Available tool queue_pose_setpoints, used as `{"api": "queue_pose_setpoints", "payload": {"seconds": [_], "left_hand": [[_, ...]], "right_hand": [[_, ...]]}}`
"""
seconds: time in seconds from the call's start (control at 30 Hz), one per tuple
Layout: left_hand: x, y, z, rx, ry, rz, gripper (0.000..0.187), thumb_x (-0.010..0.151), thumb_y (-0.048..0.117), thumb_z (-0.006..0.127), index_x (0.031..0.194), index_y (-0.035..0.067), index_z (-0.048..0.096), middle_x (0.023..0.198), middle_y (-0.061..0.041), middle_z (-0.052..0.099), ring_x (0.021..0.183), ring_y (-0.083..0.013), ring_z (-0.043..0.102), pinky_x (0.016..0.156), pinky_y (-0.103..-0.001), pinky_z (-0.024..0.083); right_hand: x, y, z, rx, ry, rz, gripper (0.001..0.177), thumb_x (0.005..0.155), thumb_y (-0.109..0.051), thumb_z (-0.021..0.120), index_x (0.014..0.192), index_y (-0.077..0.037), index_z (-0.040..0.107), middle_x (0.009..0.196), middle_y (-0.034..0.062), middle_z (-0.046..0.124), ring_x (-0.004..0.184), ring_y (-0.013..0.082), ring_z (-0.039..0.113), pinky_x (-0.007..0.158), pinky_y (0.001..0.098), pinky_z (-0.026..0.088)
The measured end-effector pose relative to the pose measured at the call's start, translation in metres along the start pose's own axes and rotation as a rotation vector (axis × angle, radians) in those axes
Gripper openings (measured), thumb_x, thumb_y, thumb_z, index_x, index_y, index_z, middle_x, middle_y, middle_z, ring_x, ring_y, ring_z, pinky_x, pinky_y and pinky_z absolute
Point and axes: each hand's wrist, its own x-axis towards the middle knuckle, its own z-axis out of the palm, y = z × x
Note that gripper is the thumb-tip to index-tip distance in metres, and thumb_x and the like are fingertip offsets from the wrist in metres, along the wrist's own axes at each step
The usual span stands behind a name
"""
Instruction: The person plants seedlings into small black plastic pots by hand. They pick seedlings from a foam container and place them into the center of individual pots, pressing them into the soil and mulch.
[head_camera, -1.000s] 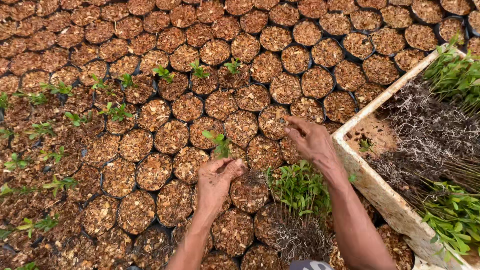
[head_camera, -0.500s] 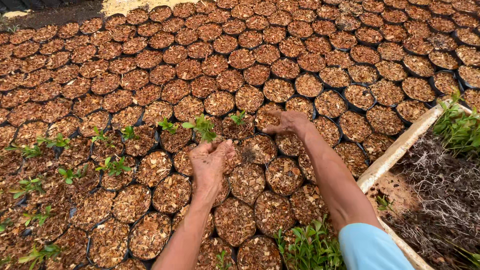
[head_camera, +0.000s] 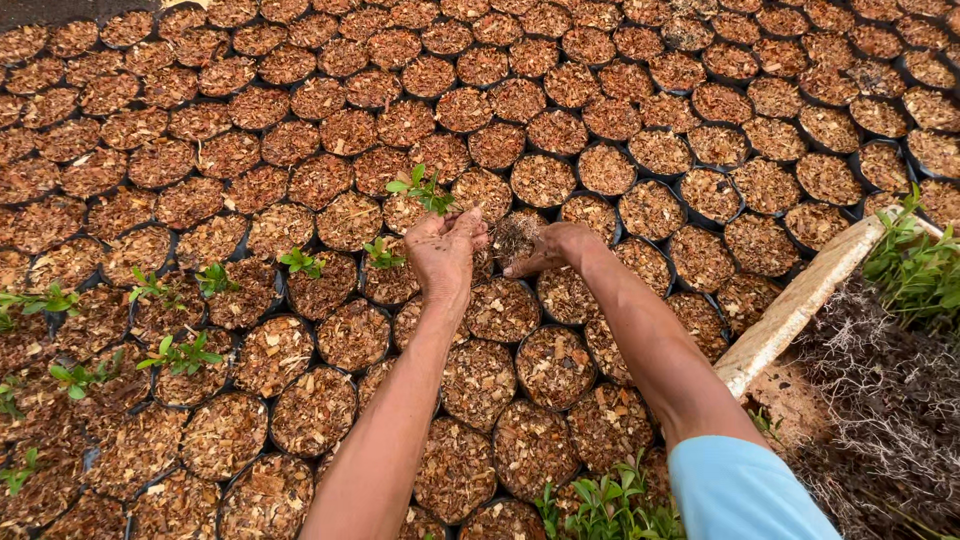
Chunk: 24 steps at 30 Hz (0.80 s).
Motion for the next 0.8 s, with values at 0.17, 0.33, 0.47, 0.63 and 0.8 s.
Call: {"api": "queue_pose_setpoints", "payload": {"seconds": [0.17,0.33,0.47,0.63,0.8], "left_hand": [[0.007,-0.017,-0.002,-0.026,-0.014,0.004,0.020,0.091,-0.002,0.076,0.110,-0.001,0.072,0.094,-0.016,0.075,0.083,-0.0179,0.075,0.066,-0.022,0.066],[0.020,-0.041,-0.005,0.072,-0.005,0.049,0.018,0.091,-0.001,0.078,0.108,0.001,0.072,0.092,-0.016,0.074,0.083,-0.0178,0.073,0.069,-0.025,0.066],[0.018,-0.047,-0.004,0.230,0.002,0.074,0.015,0.090,0.001,0.079,0.104,0.006,0.074,0.091,-0.012,0.074,0.086,-0.0170,0.072,0.074,-0.028,0.064],[0.020,-0.048,-0.003,0.241,0.013,0.061,0.012,0.091,-0.001,0.076,0.101,0.004,0.073,0.096,-0.014,0.072,0.096,-0.0210,0.070,0.084,-0.034,0.063],[0.019,-0.060,-0.002,-0.238,0.061,-0.182,0.017,0.092,0.008,0.069,0.100,0.002,0.055,0.131,-0.027,0.053,0.135,-0.0412,0.051,0.120,-0.053,0.039]], "right_hand": [[-0.021,0.003,-0.005,-0.381,-0.018,-0.147,0.090,0.083,-0.085,0.044,0.150,-0.025,0.046,0.148,0.0084,0.056,0.137,0.0261,0.053,0.109,0.0426,0.053],[0.019,0.010,0.008,0.126,-0.048,-0.083,0.119,0.072,-0.102,0.047,0.150,-0.012,0.049,0.103,0.0146,0.076,0.111,0.0292,0.071,0.118,0.0485,0.043],[0.042,0.005,0.002,0.066,-0.195,0.007,0.096,0.055,-0.104,0.058,0.091,-0.018,0.080,0.080,0.0063,0.077,0.095,0.0239,0.075,0.093,0.0343,0.059],[0.039,0.013,-0.011,0.018,-0.210,-0.044,0.100,0.061,-0.092,0.069,0.120,-0.012,0.077,0.104,0.0095,0.079,0.106,0.0279,0.073,0.091,0.0385,0.060],[0.016,0.009,-0.001,0.569,-0.367,-0.011,0.050,0.083,-0.050,0.087,0.072,-0.005,0.067,0.045,0.0016,0.040,0.037,0.0162,0.043,0.031,0.0259,0.044]]}}
